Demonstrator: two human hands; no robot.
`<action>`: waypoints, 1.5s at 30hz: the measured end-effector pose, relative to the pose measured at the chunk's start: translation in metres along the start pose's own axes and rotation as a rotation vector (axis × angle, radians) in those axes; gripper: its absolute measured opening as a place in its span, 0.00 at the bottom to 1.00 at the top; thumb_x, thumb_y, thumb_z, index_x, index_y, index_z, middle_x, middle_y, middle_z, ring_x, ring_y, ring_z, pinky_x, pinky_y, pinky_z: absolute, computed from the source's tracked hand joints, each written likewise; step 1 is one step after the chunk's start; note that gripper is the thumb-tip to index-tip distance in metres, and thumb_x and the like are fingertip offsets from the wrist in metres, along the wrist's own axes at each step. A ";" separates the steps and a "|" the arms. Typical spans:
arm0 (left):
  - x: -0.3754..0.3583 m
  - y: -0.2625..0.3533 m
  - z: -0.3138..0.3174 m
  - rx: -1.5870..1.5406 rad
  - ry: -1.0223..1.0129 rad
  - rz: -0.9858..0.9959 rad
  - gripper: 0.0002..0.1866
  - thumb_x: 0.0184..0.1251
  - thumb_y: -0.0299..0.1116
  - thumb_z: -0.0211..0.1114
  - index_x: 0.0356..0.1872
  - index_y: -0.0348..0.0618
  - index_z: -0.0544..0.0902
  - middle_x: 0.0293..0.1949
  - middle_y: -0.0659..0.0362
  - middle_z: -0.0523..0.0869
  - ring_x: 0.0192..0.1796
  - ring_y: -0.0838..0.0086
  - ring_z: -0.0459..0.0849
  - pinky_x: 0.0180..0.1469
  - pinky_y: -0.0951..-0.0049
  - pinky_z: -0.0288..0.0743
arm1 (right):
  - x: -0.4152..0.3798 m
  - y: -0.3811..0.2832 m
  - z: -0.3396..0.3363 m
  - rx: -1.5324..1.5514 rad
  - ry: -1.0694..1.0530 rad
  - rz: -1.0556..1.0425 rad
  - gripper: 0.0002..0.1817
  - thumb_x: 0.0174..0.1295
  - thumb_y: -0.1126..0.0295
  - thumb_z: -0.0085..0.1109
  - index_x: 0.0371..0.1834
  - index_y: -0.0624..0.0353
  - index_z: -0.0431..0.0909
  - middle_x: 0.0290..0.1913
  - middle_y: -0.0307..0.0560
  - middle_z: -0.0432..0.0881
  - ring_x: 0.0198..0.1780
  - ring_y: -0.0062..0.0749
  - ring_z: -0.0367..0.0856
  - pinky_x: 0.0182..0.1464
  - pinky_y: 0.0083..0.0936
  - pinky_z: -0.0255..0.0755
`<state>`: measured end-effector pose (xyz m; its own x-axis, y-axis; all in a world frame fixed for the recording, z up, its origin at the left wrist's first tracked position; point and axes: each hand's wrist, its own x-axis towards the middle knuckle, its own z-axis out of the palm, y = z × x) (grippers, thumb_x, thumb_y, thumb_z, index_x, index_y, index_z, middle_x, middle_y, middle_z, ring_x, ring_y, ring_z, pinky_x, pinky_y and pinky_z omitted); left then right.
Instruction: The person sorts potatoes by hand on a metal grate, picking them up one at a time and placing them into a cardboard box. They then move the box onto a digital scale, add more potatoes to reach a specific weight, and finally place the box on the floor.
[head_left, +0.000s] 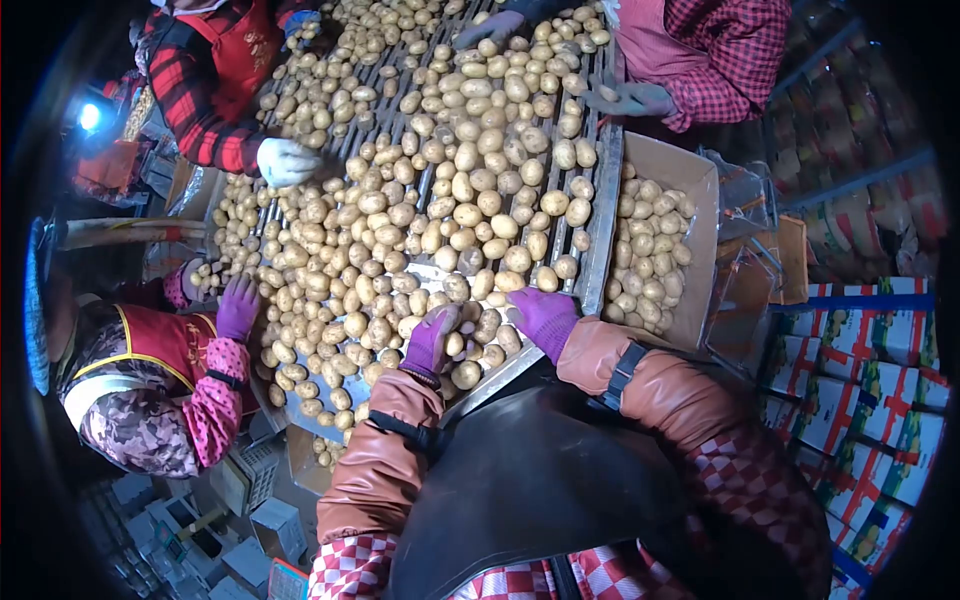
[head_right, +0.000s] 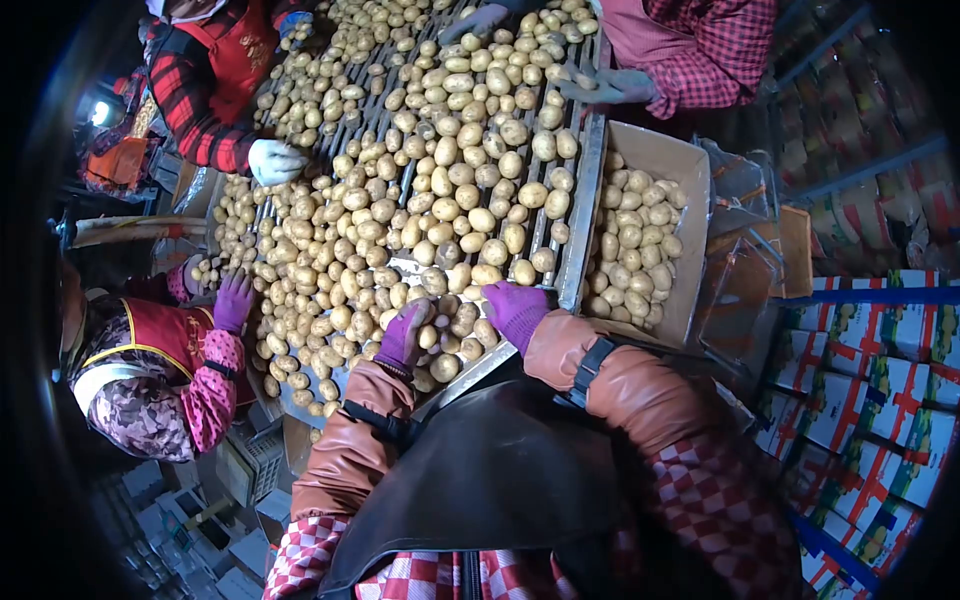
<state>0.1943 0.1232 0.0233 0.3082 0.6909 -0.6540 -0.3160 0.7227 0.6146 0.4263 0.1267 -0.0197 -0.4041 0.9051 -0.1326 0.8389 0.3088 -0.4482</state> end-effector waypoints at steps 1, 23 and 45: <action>0.005 -0.007 -0.004 0.001 0.009 -0.009 0.21 0.70 0.49 0.61 0.50 0.41 0.77 0.34 0.57 0.81 0.26 0.72 0.80 0.21 0.78 0.69 | -0.002 -0.004 -0.002 -0.004 0.004 -0.020 0.18 0.60 0.58 0.57 0.53 0.48 0.75 0.45 0.47 0.81 0.41 0.44 0.84 0.37 0.43 0.76; 0.064 -0.006 0.028 0.279 -0.106 0.081 0.16 0.70 0.39 0.63 0.53 0.42 0.78 0.34 0.57 0.84 0.26 0.74 0.80 0.23 0.73 0.74 | -0.090 0.016 -0.097 1.741 0.344 0.104 0.26 0.59 0.77 0.60 0.63 0.61 0.69 0.61 0.50 0.75 0.59 0.37 0.78 0.54 0.35 0.81; -0.020 0.028 0.069 0.298 -0.022 -0.069 0.25 0.74 0.50 0.54 0.57 0.39 0.77 0.42 0.57 0.84 0.39 0.73 0.82 0.37 0.74 0.76 | -0.198 0.272 -0.282 0.158 1.037 0.719 0.18 0.68 0.69 0.54 0.59 0.61 0.73 0.49 0.48 0.81 0.46 0.32 0.80 0.50 0.28 0.75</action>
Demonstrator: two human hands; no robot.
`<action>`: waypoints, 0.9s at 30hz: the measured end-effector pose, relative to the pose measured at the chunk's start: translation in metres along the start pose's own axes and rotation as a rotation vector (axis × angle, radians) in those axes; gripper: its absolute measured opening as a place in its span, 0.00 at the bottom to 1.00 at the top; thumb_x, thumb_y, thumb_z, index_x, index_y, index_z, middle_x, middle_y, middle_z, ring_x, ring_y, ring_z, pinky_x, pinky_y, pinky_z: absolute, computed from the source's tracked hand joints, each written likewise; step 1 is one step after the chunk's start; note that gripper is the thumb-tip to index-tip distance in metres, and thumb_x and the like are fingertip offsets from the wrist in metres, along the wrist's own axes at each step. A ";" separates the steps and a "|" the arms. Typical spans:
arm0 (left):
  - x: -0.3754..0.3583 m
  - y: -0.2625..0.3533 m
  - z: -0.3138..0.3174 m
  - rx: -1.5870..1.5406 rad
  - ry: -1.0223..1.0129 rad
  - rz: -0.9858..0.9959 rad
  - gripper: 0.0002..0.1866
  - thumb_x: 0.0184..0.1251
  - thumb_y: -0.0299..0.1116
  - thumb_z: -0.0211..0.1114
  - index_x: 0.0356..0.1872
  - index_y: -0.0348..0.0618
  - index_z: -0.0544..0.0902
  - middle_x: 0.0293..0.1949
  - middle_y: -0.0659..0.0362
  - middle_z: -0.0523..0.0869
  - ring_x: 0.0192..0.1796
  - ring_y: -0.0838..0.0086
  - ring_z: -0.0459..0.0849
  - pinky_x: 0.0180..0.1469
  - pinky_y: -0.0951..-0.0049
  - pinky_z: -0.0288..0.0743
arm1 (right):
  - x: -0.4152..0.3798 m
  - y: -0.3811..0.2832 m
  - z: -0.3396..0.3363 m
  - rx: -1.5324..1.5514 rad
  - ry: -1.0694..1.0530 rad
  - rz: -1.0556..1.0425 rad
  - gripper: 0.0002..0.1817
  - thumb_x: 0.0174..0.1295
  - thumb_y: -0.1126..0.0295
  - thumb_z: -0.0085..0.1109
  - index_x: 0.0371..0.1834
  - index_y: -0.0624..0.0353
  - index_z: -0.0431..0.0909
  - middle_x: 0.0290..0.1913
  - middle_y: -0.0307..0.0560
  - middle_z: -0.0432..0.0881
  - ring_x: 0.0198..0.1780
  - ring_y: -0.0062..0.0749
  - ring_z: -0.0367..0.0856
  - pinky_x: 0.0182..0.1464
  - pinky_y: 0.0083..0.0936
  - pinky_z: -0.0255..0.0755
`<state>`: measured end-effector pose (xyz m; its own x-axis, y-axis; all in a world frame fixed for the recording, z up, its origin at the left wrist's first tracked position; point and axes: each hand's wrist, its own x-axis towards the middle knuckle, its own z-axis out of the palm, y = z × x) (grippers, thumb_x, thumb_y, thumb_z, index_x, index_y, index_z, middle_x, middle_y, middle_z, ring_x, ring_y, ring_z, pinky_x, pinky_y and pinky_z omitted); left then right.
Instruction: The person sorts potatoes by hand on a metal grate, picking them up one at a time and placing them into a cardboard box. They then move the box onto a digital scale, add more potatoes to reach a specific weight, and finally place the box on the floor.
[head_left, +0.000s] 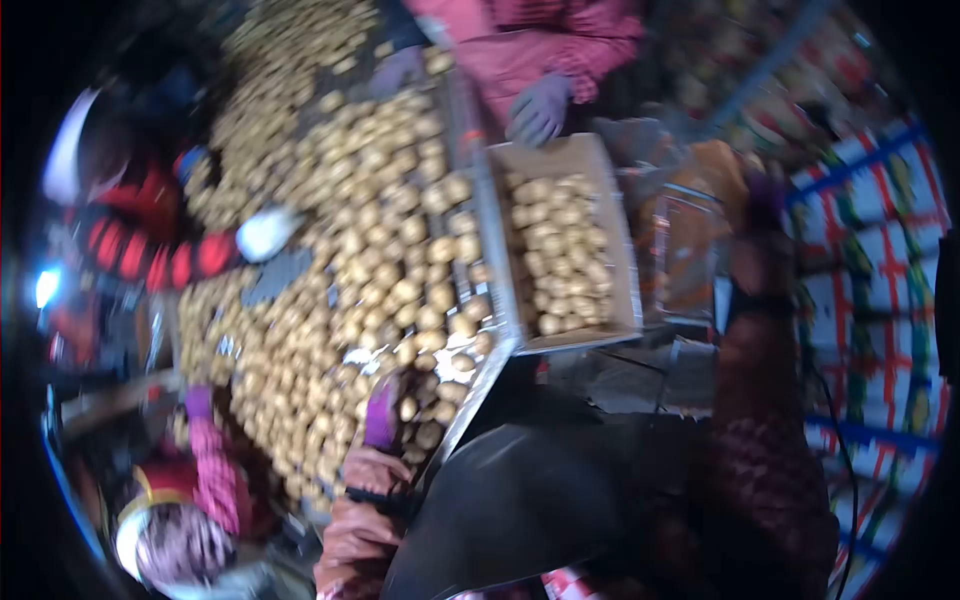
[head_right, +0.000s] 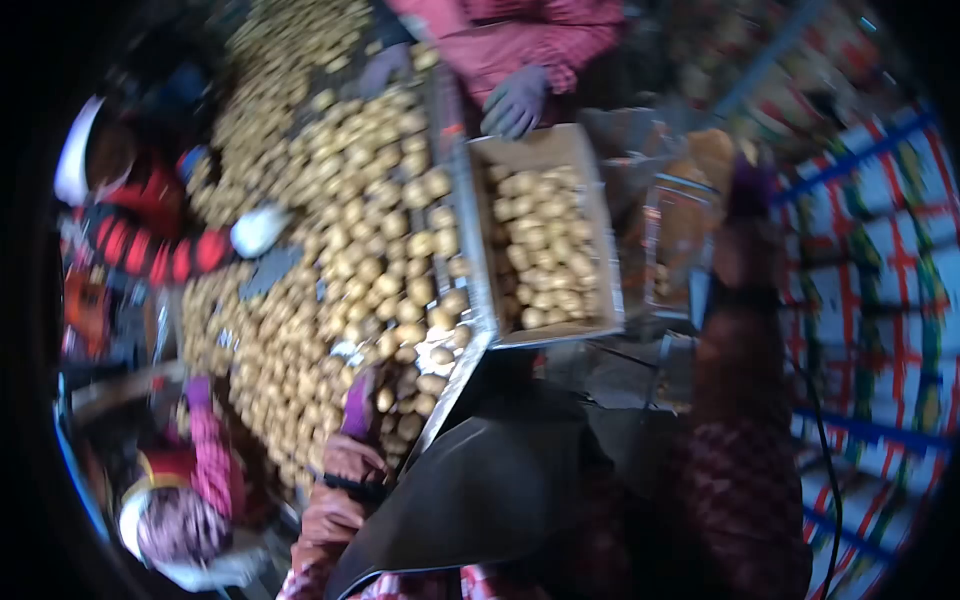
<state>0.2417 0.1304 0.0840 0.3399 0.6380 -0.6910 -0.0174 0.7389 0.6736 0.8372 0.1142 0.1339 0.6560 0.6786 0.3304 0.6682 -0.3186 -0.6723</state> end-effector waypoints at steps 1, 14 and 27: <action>0.014 -0.023 -0.030 0.079 0.002 0.137 0.26 0.74 0.52 0.54 0.57 0.39 0.78 0.42 0.60 0.82 0.39 0.73 0.81 0.38 0.75 0.75 | 0.001 -0.010 0.033 -0.042 -0.157 -0.012 0.18 0.68 0.70 0.53 0.60 0.62 0.73 0.49 0.48 0.81 0.45 0.32 0.80 0.50 0.28 0.75; -0.064 -0.047 -0.069 -0.333 0.282 0.132 0.27 0.75 0.56 0.50 0.53 0.39 0.74 0.30 0.59 0.80 0.25 0.74 0.77 0.21 0.79 0.65 | -0.208 -0.256 0.327 -0.237 -1.106 -0.661 0.30 0.58 0.55 0.61 0.64 0.51 0.71 0.58 0.55 0.78 0.58 0.51 0.78 0.60 0.44 0.72; -0.028 -0.032 -0.089 -0.786 -0.064 0.217 0.29 0.76 0.59 0.43 0.61 0.45 0.70 0.65 0.49 0.75 0.52 0.55 0.85 0.29 0.75 0.72 | -0.223 -0.268 0.302 0.239 -1.030 -0.474 0.23 0.54 0.61 0.66 0.54 0.52 0.80 0.48 0.51 0.82 0.47 0.50 0.82 0.52 0.39 0.77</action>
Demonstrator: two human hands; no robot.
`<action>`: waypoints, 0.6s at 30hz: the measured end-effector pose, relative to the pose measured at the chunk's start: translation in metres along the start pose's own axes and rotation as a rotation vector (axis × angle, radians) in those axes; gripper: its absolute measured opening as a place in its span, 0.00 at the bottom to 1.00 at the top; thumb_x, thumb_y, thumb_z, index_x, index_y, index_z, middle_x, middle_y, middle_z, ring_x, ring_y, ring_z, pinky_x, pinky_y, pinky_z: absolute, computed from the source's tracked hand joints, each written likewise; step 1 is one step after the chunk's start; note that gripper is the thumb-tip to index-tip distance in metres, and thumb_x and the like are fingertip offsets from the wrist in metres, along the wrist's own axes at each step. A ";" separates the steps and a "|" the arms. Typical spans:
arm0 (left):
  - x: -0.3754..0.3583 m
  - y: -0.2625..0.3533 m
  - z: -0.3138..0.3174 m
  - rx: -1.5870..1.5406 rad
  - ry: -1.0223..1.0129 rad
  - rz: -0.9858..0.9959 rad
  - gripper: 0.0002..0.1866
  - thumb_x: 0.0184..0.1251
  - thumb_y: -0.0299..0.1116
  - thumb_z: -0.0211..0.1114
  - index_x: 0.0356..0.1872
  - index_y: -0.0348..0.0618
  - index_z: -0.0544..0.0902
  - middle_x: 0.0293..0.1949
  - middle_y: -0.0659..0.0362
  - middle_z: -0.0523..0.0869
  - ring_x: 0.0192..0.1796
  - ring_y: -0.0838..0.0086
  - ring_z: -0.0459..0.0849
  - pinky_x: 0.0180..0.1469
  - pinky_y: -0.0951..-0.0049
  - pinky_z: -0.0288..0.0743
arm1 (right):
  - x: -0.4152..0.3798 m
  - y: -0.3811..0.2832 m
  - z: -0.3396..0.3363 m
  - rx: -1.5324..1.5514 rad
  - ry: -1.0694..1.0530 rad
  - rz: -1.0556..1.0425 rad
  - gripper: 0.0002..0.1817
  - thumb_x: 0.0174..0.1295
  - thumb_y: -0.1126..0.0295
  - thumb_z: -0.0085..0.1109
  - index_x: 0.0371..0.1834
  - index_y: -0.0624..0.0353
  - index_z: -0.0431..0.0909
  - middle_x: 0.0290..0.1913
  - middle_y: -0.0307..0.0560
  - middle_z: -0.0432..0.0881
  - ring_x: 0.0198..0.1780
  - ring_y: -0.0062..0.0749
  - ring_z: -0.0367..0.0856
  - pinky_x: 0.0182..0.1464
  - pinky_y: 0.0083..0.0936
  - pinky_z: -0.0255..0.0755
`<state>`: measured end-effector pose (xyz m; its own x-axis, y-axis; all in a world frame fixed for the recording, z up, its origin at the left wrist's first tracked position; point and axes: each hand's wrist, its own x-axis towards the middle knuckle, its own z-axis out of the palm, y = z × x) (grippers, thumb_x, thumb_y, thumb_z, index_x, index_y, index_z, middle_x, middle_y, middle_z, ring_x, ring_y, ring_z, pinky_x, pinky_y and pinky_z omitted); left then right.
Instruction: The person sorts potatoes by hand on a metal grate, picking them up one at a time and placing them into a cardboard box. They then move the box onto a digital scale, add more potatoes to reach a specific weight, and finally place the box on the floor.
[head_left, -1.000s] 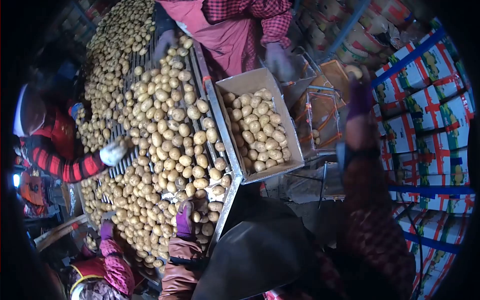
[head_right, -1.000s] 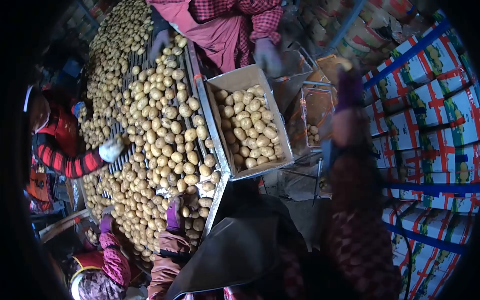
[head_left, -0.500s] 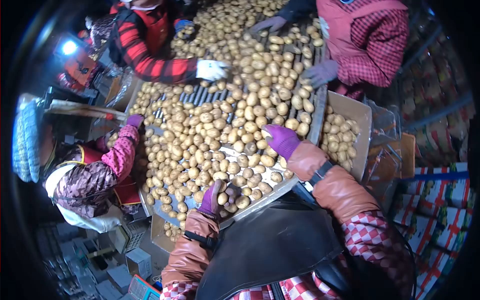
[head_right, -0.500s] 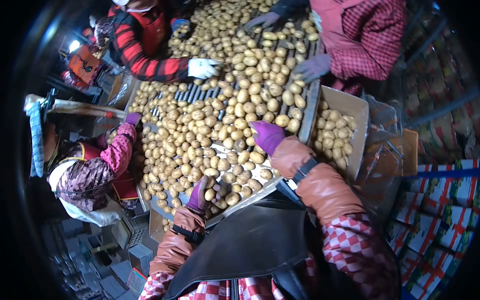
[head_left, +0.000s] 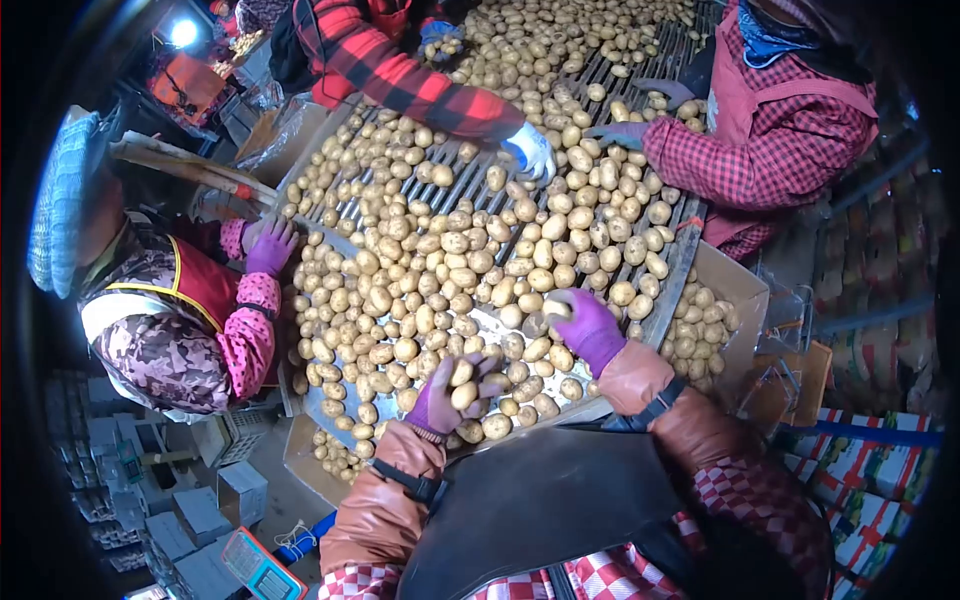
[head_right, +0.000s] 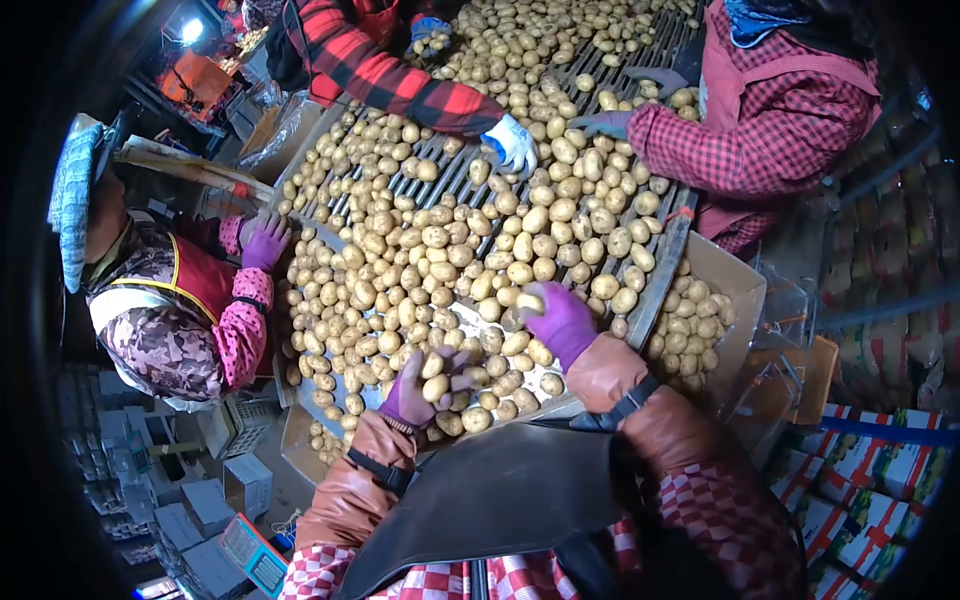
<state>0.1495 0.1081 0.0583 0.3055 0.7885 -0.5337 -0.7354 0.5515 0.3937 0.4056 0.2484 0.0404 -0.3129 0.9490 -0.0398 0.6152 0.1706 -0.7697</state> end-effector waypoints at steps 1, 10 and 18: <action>0.009 0.000 0.008 -0.022 -0.015 -0.001 0.29 0.76 0.59 0.43 0.62 0.47 0.70 0.65 0.52 0.75 0.55 0.55 0.83 0.31 0.75 0.73 | -0.005 -0.018 0.006 0.115 -0.032 -0.061 0.22 0.55 0.60 0.66 0.54 0.52 0.80 0.48 0.52 0.82 0.48 0.48 0.82 0.52 0.38 0.77; 0.013 0.011 -0.001 -0.329 0.021 0.088 0.33 0.76 0.62 0.34 0.68 0.50 0.68 0.63 0.49 0.76 0.52 0.53 0.83 0.31 0.74 0.81 | 0.069 -0.028 0.013 0.203 -0.401 0.153 0.29 0.62 0.65 0.60 0.68 0.49 0.68 0.46 0.51 0.83 0.44 0.33 0.82 0.47 0.30 0.77; 0.027 0.009 -0.036 -0.438 0.089 -0.043 0.36 0.71 0.70 0.33 0.61 0.53 0.72 0.66 0.45 0.71 0.50 0.44 0.80 0.26 0.68 0.77 | 0.129 0.043 -0.027 -0.583 -0.209 0.174 0.22 0.62 0.60 0.58 0.59 0.50 0.75 0.52 0.54 0.81 0.50 0.46 0.82 0.53 0.38 0.76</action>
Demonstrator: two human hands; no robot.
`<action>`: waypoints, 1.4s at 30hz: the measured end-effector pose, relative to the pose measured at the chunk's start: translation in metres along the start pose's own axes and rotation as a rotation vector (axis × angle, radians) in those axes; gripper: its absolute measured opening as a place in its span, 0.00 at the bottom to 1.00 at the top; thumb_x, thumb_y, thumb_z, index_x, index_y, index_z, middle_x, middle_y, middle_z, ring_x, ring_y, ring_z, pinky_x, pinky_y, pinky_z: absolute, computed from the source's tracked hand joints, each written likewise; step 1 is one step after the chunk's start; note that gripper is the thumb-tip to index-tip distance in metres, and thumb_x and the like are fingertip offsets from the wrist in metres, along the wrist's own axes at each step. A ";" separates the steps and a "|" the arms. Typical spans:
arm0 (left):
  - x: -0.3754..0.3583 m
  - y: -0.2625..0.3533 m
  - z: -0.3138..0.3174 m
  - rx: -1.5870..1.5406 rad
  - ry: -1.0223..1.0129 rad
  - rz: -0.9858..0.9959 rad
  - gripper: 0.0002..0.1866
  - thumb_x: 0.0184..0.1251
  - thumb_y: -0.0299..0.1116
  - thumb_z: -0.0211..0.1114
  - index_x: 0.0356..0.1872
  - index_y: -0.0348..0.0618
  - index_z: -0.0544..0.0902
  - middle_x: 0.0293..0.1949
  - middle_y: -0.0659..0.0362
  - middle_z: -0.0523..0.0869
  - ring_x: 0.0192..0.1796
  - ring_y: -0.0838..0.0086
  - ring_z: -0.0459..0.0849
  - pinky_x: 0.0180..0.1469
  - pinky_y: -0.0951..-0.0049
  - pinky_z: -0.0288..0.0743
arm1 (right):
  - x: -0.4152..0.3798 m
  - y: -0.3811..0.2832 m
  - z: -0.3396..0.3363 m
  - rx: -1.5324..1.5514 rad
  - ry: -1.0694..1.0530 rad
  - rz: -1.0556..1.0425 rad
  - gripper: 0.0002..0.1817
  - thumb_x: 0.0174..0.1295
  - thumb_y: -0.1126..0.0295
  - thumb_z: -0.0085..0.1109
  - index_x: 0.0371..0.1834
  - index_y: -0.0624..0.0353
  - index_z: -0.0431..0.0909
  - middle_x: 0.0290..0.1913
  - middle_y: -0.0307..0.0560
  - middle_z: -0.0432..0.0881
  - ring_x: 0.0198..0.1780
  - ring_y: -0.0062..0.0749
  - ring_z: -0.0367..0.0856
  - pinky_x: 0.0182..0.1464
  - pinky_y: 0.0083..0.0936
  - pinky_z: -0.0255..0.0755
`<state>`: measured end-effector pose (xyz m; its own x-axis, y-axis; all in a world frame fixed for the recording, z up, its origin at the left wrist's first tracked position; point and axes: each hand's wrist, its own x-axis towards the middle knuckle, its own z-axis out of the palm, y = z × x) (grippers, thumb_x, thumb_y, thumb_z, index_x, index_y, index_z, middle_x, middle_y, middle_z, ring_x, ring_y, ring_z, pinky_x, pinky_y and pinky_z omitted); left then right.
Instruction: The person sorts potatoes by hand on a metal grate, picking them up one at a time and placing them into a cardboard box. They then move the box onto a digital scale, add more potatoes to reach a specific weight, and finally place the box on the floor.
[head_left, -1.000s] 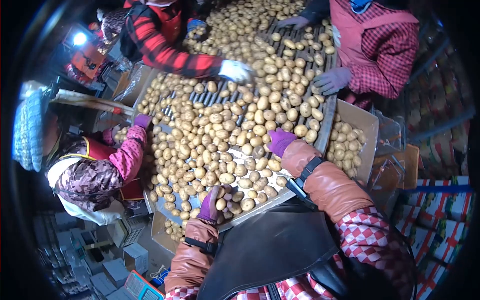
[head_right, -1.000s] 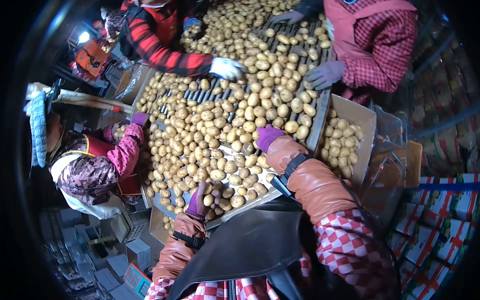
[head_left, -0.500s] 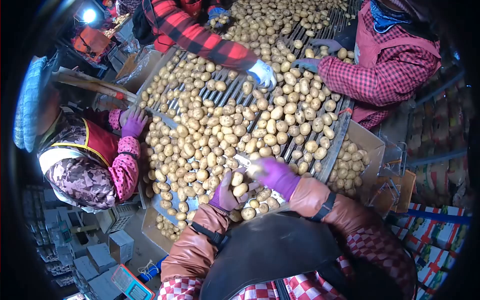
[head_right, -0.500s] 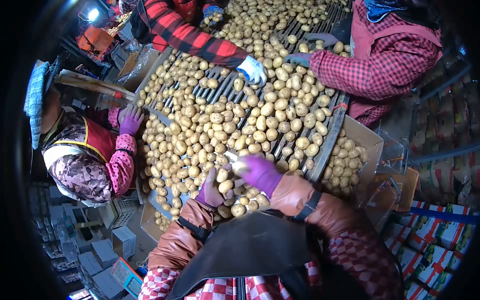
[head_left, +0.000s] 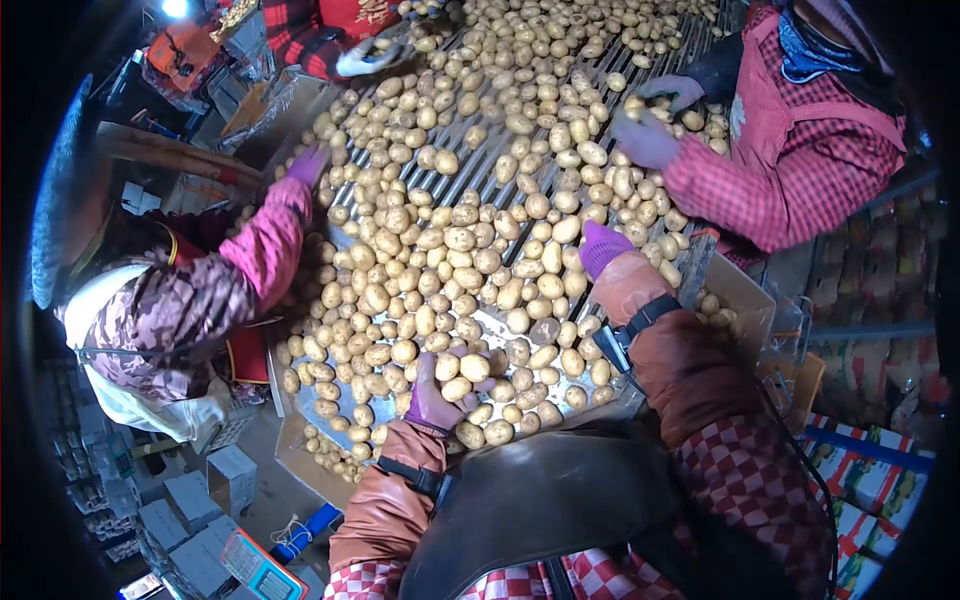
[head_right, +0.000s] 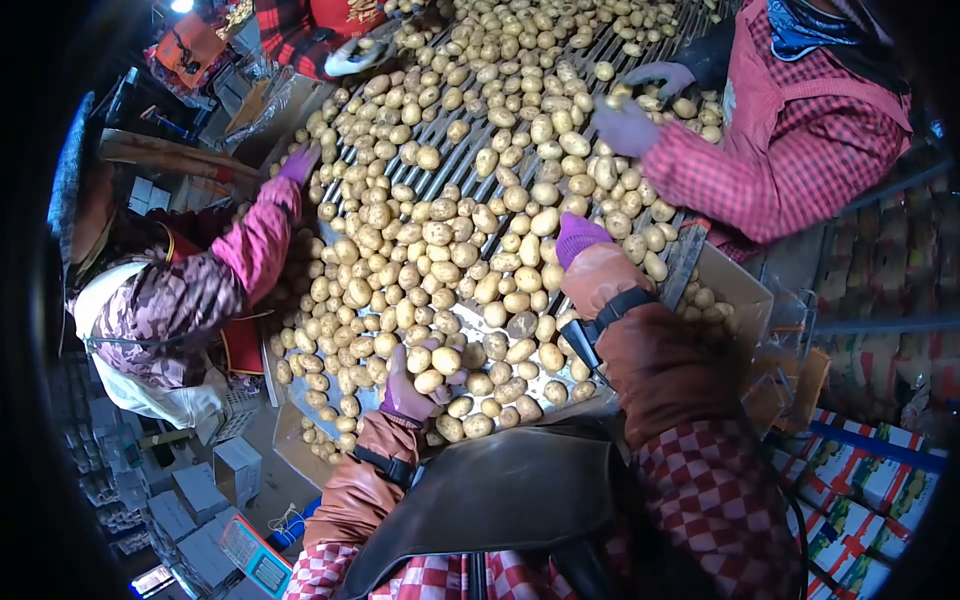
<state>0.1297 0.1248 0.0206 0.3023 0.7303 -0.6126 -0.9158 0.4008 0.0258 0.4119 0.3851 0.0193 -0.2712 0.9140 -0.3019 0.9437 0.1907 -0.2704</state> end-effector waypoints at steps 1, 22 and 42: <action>0.005 -0.003 0.002 0.030 -0.124 0.009 0.37 0.70 0.71 0.32 0.59 0.51 0.73 0.65 0.45 0.72 0.53 0.39 0.79 0.27 0.65 0.78 | 0.000 -0.001 0.000 0.003 -0.009 -0.009 0.22 0.61 0.59 0.58 0.58 0.50 0.75 0.52 0.54 0.81 0.51 0.47 0.81 0.54 0.39 0.75; 0.019 0.005 0.013 0.171 0.008 -0.036 0.30 0.75 0.55 0.42 0.67 0.46 0.69 0.63 0.47 0.76 0.61 0.50 0.77 0.56 0.41 0.73 | -0.101 -0.142 0.016 0.493 -0.445 -0.441 0.35 0.67 0.57 0.58 0.74 0.56 0.59 0.50 0.57 0.82 0.46 0.40 0.85 0.47 0.35 0.78; -0.239 0.084 -0.234 0.340 0.952 1.004 0.28 0.69 0.48 0.59 0.64 0.41 0.70 0.54 0.54 0.79 0.52 0.64 0.80 0.49 0.64 0.79 | 0.043 -0.117 0.042 -0.388 -0.036 -0.161 0.31 0.45 0.50 0.68 0.53 0.53 0.77 0.52 0.57 0.78 0.55 0.53 0.77 0.57 0.45 0.73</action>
<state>-0.0814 -0.1453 -0.0158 -0.8414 0.1895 -0.5061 -0.4834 0.1548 0.8616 0.2819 0.3870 -0.0007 -0.4207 0.8497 -0.3178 0.8883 0.4570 0.0460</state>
